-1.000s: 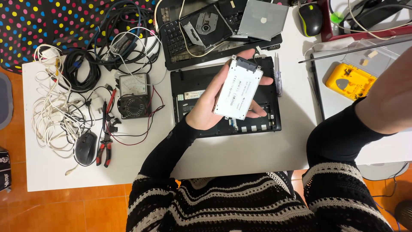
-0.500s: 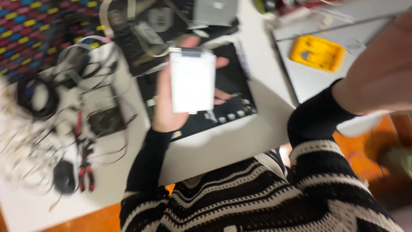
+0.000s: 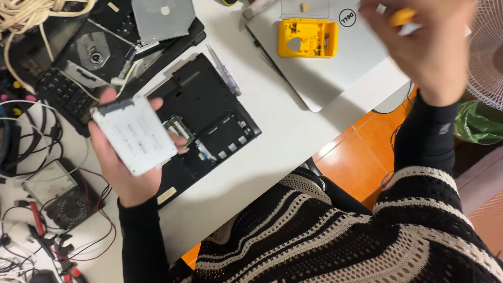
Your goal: The person is removing or installing a hard drive from a laptop mounting bracket using a screwdriver.
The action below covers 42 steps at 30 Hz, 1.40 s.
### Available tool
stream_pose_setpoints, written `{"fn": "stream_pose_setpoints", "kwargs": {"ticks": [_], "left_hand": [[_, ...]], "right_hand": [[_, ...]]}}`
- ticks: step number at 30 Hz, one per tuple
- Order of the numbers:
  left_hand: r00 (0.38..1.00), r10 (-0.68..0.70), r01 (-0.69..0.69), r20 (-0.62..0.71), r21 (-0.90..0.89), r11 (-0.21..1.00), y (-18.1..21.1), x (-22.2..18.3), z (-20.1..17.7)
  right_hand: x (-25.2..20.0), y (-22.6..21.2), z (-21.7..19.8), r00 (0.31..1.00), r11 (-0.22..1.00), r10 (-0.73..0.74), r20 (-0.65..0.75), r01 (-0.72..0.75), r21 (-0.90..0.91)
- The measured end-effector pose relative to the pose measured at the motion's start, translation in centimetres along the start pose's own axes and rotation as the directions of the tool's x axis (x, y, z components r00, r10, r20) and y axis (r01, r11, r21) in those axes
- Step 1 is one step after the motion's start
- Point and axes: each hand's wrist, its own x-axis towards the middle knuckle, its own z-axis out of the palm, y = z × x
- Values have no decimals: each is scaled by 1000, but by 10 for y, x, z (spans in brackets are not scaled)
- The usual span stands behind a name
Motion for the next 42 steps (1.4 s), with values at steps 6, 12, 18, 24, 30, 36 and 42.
{"fn": "stream_pose_setpoints", "kwargs": {"ticks": [6,12,18,24,30,36,42], "left_hand": [[993,48,-35,-111,117,993,-40,-24,-37],[992,91,-88,-87,41,995,-66,-30,-58],[990,73,-65,-123,66,996,-64,-33,-50],[989,44,-37,-140,51,998,-60,-37,-42],[991,50,-49,-127,10,999,-63,-37,-46],[993,52,-56,-110,-40,998,-69,-37,-49],[993,61,-65,-101,-42,997,-70,-36,-52]], "right_hand": [[-21,53,62,987,984,-80,143,101,-146],[-20,67,76,947,968,18,320,63,-243],[-16,64,87,907,933,8,421,145,-329],[-4,57,91,863,891,51,503,189,-413],[1,59,96,814,817,32,580,313,-484],[2,65,97,761,807,52,647,349,-475],[12,56,77,806,894,99,583,185,-407]]}}
